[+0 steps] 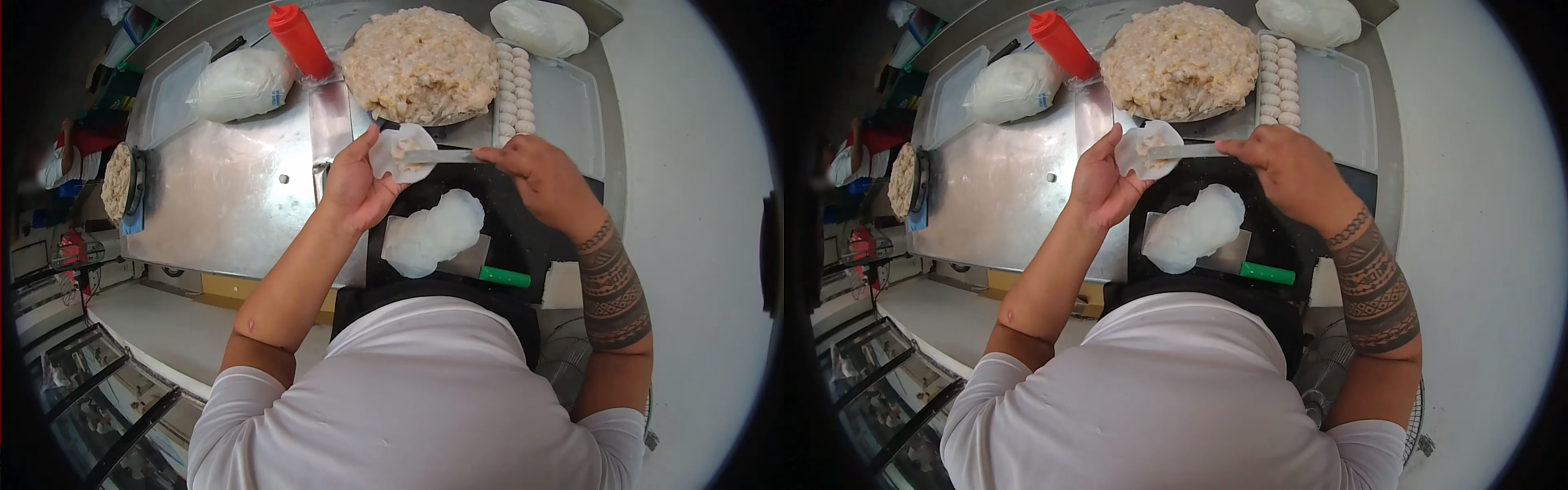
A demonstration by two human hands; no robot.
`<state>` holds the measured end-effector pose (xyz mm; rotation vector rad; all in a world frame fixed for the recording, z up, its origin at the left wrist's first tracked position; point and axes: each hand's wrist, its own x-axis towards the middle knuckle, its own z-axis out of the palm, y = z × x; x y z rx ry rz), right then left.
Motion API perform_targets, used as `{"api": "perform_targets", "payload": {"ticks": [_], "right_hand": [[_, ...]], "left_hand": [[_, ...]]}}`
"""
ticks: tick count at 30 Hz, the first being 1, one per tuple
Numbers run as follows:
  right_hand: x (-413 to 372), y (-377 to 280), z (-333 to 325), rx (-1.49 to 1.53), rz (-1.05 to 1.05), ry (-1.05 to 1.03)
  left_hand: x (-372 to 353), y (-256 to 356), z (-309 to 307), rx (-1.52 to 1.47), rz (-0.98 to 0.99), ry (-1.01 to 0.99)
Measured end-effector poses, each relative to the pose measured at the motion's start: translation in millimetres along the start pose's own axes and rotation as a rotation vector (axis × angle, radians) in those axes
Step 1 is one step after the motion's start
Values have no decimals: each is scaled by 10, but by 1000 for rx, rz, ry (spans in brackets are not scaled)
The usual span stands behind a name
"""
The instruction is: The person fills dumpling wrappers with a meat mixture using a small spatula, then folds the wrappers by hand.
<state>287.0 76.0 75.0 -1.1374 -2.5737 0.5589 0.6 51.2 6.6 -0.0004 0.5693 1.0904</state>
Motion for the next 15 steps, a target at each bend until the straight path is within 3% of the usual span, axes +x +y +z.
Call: {"api": "perform_targets", "payload": {"ticks": [2,4,8,12,14,15], "right_hand": [[49,-5,-90,-18,8,-3],[151,40,-158,-243,177,72],[526,177,174,-575,339,-22],[744,209,650,-495,442,-83],[638,174,754,-459,137,338],[571,5,679,-459,138,339]], "left_hand": [[31,27,-55,8,43,28],[37,34,-89,16,84,50],[24,9,-16,109,94,24],[-92,-15,154,153,142,5],[-136,34,147,125,137,-35],[-155,56,141,94,128,-74]]}}
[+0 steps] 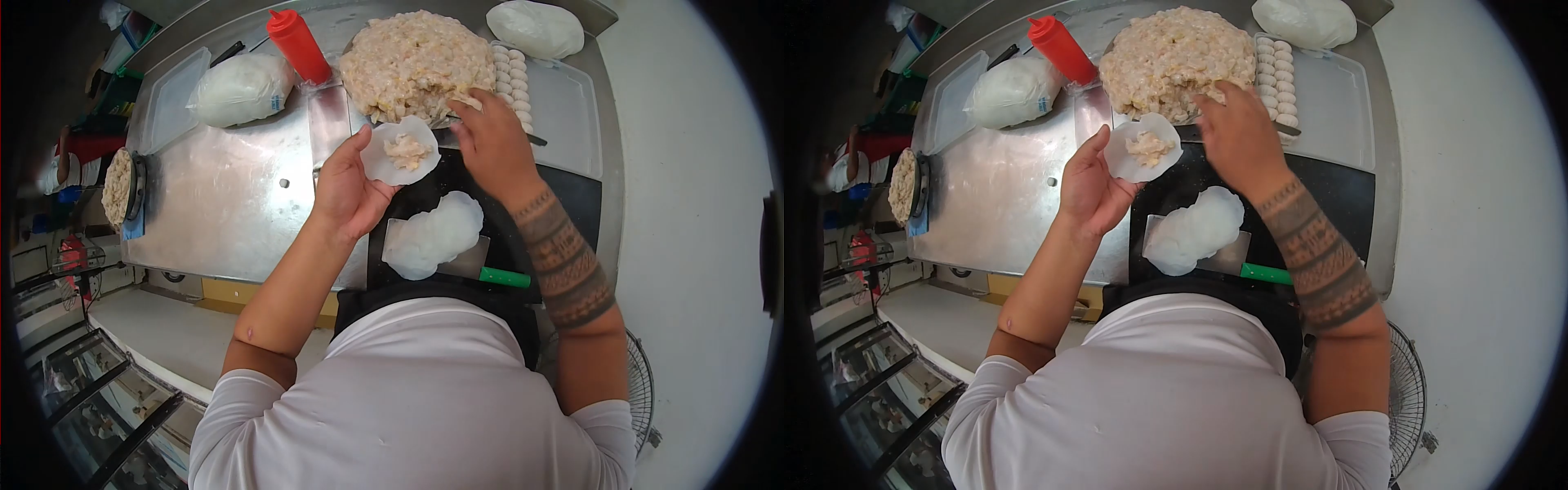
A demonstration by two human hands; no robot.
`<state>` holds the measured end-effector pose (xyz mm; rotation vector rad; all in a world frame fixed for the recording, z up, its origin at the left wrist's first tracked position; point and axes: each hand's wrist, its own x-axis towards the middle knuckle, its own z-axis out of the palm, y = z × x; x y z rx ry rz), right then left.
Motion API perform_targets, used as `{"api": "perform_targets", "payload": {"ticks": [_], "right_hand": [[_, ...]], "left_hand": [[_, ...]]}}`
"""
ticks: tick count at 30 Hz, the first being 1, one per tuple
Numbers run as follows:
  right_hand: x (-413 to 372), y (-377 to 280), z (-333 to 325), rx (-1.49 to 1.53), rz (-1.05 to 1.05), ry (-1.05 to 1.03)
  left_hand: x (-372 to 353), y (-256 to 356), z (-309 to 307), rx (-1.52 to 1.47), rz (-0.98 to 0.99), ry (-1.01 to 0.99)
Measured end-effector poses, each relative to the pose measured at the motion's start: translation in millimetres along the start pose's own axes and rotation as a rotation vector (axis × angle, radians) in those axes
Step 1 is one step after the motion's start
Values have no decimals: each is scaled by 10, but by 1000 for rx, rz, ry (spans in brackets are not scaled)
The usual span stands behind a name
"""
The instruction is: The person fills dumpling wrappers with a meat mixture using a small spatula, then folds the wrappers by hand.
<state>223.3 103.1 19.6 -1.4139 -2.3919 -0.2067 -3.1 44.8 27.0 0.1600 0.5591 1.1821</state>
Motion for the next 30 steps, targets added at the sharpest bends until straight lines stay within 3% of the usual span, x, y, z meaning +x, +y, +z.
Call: {"api": "perform_targets", "payload": {"ticks": [2,5,7,10,11,13,14,15,17,19,21,26,28,30], "right_hand": [[-150,-223,-335,521,-120,205],[-311,-347,-414,543,-283,271],[-361,-331,-464,513,-274,284],[-429,-410,-547,954,133,353],[-454,-424,-568,952,139,362],[-497,-446,-609,1222,166,280],[-531,-488,-660,1275,160,281],[-563,-549,-737,1275,162,294],[-611,-684,-892,1486,250,471],[-651,-721,-936,1471,276,509],[-737,-690,-945,1363,266,371],[-743,-667,-1075,1281,152,449],[-726,-741,-1142,1509,315,460],[-736,-668,-1153,1420,259,442]], "left_hand": [[-42,38,17,-23,-33,-53],[-93,14,131,3,-87,-156],[-121,-47,185,55,-113,-210],[-216,-136,270,404,26,-312],[-248,-163,306,411,20,-317],[-302,-225,386,729,186,-301],[-327,-250,424,666,166,-200],[-350,-276,452,676,164,-208],[-397,-323,505,399,241,-292],[-465,-350,580,350,246,-289],[-513,-375,596,264,235,-355],[-627,-389,656,267,209,-335],[-646,-374,686,359,208,-287],[-685,-334,663,519,241,-278]]}}
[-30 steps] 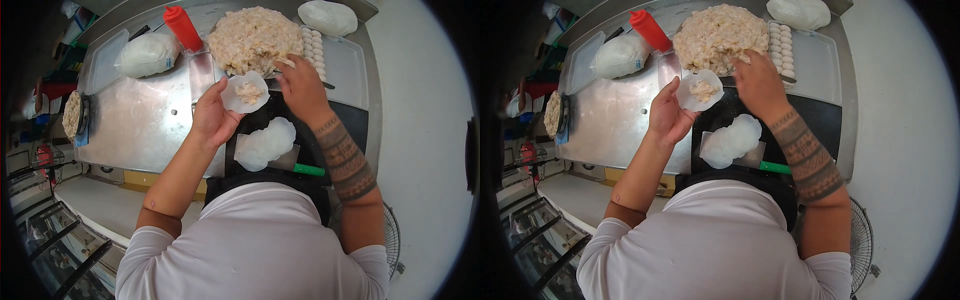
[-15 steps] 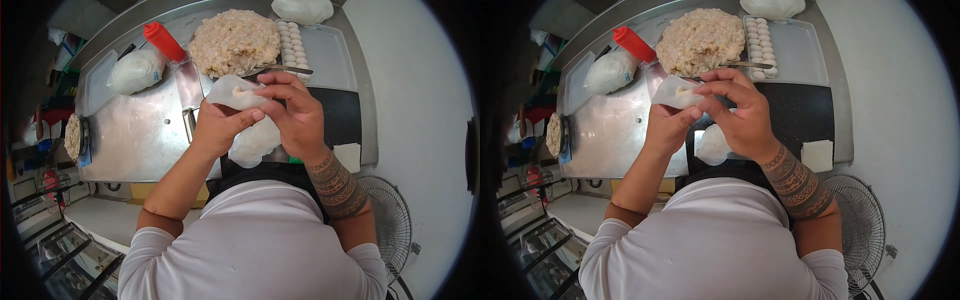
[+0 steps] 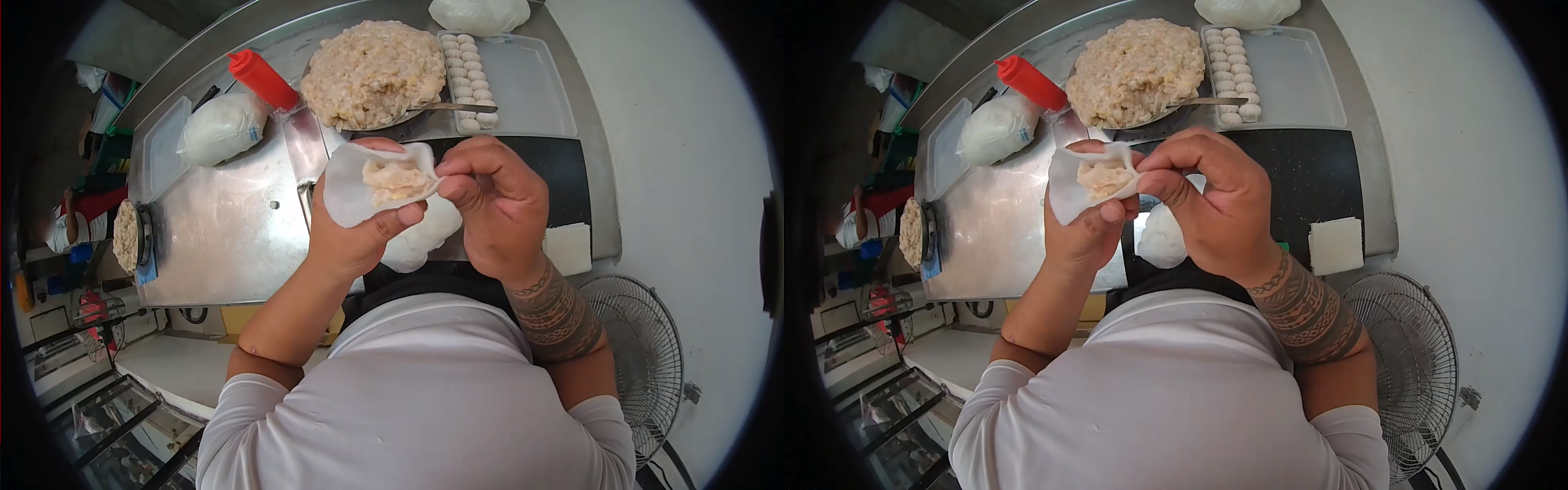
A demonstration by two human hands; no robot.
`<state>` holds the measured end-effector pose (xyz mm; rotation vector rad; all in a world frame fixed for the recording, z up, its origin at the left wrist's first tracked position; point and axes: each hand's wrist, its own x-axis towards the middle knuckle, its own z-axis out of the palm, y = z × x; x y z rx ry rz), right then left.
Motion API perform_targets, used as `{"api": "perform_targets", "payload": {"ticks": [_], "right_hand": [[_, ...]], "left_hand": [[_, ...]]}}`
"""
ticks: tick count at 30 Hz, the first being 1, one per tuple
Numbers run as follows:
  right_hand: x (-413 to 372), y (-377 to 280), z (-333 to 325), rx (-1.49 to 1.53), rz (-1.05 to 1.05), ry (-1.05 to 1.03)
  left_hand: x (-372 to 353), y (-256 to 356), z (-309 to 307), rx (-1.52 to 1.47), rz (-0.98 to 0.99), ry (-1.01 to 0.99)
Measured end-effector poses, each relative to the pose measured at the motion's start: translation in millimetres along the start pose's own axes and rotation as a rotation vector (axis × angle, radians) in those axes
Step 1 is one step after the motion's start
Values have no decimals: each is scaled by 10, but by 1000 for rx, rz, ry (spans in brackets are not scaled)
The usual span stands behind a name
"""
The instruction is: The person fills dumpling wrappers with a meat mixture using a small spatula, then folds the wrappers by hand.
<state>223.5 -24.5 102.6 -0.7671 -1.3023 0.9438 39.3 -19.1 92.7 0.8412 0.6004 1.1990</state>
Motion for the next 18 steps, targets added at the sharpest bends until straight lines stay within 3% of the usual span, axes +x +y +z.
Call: {"api": "perform_targets", "payload": {"ticks": [5,7,11,13,15,17,18], "right_hand": [[33,-36,-30,-131,-67,-71],[16,-87,23,76,153,-60],[57,-43,-24,-142,-24,-149],[105,-101,-8,-331,-182,-168],[112,-104,-24,-370,-225,-174],[115,-144,-5,-410,-269,-180],[106,-205,37,-295,-138,-147]], "left_hand": [[29,158,-64,431,133,-118],[145,195,-122,621,353,-328],[140,91,-100,523,359,-290],[71,-7,-42,-1,137,-111],[78,-50,-71,13,186,-162],[56,-2,-116,32,42,-158],[67,-1,-141,30,40,-155]]}}
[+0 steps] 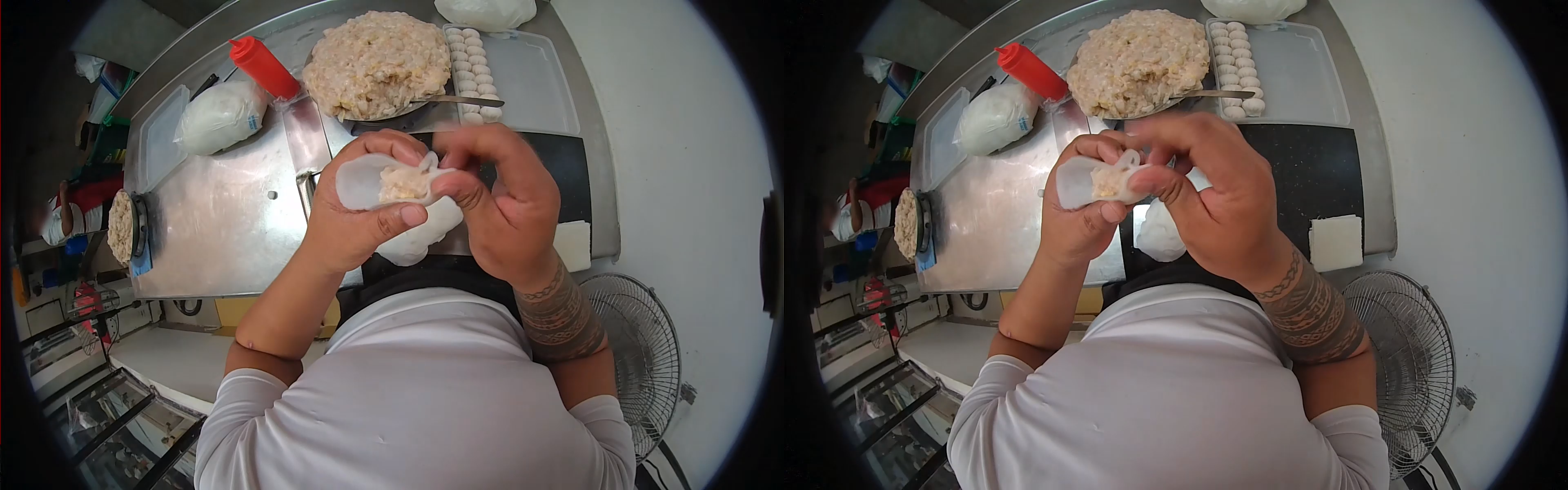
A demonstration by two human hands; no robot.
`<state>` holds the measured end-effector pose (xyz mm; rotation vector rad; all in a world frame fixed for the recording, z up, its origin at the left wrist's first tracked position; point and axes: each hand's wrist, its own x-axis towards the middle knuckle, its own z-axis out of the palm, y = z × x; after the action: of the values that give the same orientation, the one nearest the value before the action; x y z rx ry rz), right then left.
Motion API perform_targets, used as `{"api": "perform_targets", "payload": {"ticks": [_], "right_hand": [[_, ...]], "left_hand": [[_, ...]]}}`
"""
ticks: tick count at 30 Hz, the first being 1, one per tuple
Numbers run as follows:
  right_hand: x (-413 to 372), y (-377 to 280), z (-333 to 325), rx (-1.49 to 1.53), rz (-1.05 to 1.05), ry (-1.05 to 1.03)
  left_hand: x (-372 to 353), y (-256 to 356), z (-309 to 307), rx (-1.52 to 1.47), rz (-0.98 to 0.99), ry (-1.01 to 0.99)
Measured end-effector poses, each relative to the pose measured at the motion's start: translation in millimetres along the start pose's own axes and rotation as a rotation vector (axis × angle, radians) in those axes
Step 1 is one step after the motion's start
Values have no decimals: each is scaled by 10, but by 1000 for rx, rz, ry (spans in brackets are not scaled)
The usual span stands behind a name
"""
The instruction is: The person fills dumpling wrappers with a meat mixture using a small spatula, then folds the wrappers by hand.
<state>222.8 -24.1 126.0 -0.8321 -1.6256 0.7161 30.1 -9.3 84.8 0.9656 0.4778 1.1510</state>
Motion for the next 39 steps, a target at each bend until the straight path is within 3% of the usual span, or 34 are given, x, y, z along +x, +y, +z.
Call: {"api": "perform_targets", "payload": {"ticks": [2,8,10,13,18,21,23,25,29,30,32,35,37,39], "right_hand": [[6,-3,7,123,123,22],[-19,86,10,-61,12,-47],[-18,83,-3,-187,-91,-54],[-27,-39,69,-15,47,34],[-10,79,30,-100,-63,-45],[-7,94,32,-157,-94,-51],[-9,65,42,-202,-129,-61],[-6,-40,76,-69,-15,30],[20,63,48,-150,-96,-29],[16,68,48,-165,-81,-40],[1,64,49,-181,-64,-49],[-9,66,54,-194,-33,-62],[-10,87,48,-168,-137,-12],[6,19,49,-158,-73,-14]], "left_hand": [[53,-12,-59,110,152,-168],[5,-170,43,-47,227,-39],[-12,-144,18,-1,207,-36],[-2,-74,-27,89,192,-67],[9,-96,62,134,263,-22],[-38,-142,89,-111,234,87],[-50,-117,8,165,192,57],[-7,-82,-62,228,232,-3],[17,-107,-51,314,317,-14],[13,-120,8,314,318,-15],[-24,-130,152,-35,255,182],[-44,-136,30,86,171,98],[-39,-88,4,154,171,59],[-23,-68,-30,225,172,21]]}}
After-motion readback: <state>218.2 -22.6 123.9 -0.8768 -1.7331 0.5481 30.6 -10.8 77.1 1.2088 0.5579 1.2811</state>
